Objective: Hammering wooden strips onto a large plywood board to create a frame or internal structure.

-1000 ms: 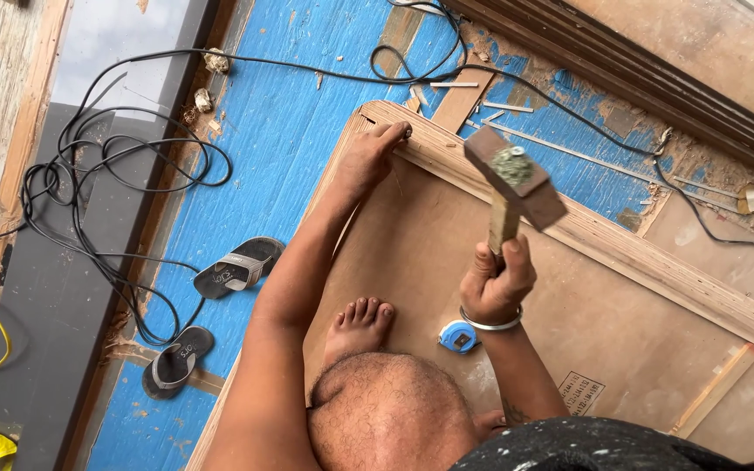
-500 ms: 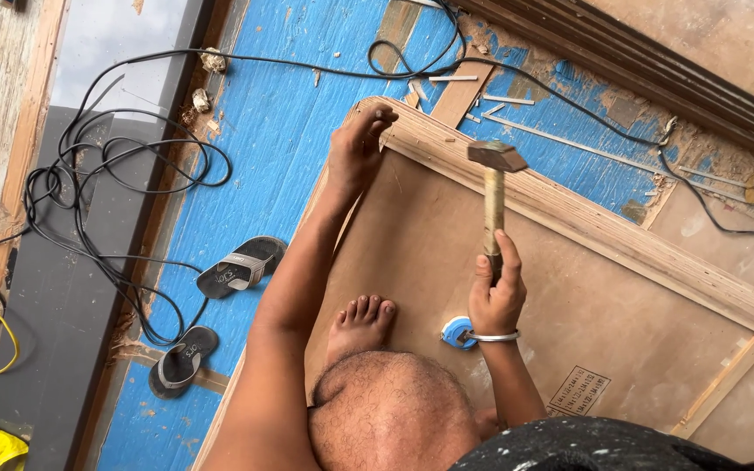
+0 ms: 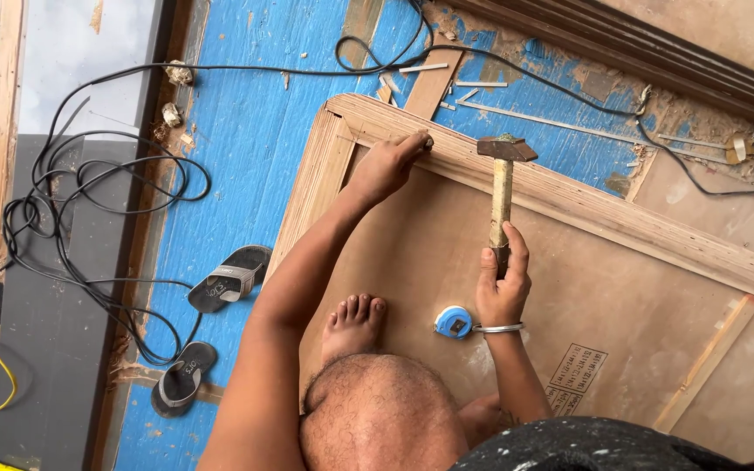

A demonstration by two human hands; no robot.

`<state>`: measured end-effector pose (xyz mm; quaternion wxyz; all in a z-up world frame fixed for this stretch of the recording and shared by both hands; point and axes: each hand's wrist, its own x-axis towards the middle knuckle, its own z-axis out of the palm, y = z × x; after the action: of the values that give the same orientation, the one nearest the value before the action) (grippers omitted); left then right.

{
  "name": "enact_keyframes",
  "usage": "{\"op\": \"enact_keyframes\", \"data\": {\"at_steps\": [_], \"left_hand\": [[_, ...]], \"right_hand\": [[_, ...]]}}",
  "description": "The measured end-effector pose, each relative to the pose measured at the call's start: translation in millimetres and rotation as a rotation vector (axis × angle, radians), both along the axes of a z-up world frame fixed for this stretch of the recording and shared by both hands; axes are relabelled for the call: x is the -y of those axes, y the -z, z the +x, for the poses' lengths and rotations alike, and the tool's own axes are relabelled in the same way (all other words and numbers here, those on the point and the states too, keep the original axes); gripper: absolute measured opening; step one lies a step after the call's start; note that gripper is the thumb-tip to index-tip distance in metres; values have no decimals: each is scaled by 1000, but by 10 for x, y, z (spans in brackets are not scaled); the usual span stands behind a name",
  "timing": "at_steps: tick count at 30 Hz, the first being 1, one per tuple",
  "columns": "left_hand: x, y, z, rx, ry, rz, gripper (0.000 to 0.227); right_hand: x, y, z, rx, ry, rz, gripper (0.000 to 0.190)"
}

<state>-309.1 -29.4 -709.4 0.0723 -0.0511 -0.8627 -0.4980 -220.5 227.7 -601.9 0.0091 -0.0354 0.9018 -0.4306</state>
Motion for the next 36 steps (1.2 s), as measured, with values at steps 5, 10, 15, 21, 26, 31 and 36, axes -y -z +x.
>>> {"op": "enact_keyframes", "data": {"at_steps": [5,10,15,21,26,31,36], "left_hand": [[-16,14,1,26,20,-73,35],[-20,3,-1,-4,-22,-37,28],[-36,35,37,-43,-17,-97,36],[-73,51,57,-73,-31,-85,32],[-64,54,60,-66,-17,-88,39],[-72,65,105,-140,-26,-43,39],[-79,177,99,-111,-28,-97,34]], "right_hand": [[25,-15,11,-26,-39,-2,45],[18,2,36,15,-94,103,48],[144,-289,-100,-192,-203,135,47],[150,-410,-149,-471,-261,78,56],[140,-201,-229,-319,-337,345,58],[313,-580,-229,-279,-332,324,54],[46,-122,-100,-396,-288,157,48]]}}
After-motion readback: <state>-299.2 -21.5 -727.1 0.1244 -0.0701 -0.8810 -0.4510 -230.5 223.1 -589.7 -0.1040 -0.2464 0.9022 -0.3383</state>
